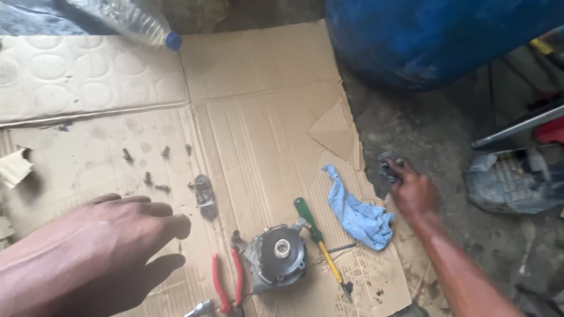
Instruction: Repairing a mechanical car component by disassembling and inspecting its internal parts on a cardboard surface.
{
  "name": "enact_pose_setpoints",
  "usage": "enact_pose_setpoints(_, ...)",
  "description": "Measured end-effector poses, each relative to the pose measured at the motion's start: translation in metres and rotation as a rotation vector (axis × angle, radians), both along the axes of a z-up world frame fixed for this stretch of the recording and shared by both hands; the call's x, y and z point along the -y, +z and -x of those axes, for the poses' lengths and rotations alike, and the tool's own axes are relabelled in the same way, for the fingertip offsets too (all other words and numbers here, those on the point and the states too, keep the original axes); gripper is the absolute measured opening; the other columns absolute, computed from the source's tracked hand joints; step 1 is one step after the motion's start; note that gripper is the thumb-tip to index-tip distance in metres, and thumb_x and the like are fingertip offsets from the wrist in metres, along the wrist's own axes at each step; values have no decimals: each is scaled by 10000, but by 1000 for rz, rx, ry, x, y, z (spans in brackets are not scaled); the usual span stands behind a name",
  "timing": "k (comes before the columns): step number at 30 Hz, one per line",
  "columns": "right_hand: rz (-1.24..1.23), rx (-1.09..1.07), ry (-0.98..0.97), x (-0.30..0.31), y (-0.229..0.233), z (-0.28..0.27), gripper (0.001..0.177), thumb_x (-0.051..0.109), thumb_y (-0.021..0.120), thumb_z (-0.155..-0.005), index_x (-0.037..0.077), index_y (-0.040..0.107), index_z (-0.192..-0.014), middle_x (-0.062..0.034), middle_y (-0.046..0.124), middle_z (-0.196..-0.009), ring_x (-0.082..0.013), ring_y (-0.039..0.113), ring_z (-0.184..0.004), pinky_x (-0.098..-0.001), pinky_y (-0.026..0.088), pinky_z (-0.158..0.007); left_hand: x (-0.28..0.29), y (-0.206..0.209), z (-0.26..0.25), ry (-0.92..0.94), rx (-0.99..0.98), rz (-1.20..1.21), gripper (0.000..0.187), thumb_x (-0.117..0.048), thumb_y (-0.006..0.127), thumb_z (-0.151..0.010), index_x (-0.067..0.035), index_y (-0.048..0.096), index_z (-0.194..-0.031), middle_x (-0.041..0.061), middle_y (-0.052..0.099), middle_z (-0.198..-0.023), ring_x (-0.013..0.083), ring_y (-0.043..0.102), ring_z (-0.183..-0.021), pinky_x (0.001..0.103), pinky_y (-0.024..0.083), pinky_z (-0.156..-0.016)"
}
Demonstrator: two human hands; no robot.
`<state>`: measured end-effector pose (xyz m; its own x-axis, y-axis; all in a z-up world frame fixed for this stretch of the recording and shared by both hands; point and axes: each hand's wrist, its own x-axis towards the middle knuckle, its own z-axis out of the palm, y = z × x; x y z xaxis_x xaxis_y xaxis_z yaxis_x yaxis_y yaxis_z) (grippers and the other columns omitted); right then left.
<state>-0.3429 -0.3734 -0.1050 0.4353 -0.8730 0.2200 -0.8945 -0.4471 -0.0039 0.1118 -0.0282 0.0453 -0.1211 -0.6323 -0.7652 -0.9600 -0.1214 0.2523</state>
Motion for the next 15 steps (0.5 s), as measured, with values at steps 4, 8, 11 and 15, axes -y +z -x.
enact_pose_setpoints(4, -24, 165, 95, 13, -24, 10, 435, 122, 631, -758, 105, 779, -1166, -215, 744, -1022, -386, 729, -901, -474, 562, -754, 0, 12, -6, 31, 4, -8, 267, -435, 565, -975, -234, 620, -1143, -31, 679, -1102, 208, 675, -1087, 384, 556, -944)
enact_pose_setpoints(8, -50, -10, 46, 11, -6, 4, 395, 134, 697, -733, 128, 818, -1109, -221, 753, -949, -414, 708, -859, -488, 554, -731, -1, -3, -5, 60, -1, 49, 298, -462, 588, -957, -247, 636, -1157, -39, 692, -1112, 205, 692, -1070, 378, 560, -942)
enact_pose_setpoints(11, 50, 175, -3, -22, 7, -30, 345, 143, 627, -917, 144, 781, -1225, -214, 753, -1018, -386, 715, -882, -477, 549, -760, 0, 14, -7, 67, 30, -17, 325, -457, 581, -963, -227, 629, -1186, -32, 689, -1138, 196, 689, -1081, 364, 557, -955)
enact_pose_setpoints(15, -13, 93, -56, 27, -9, 19, 402, 159, 570, -977, 260, 679, -1351, -201, 704, -1058, -390, 678, -918, -478, 530, -796, 7, 0, -2, 62, 24, 28, 359, -462, 578, -960, -218, 612, -1221, -17, 694, -1149, 188, 684, -1108, 356, 551, -978)
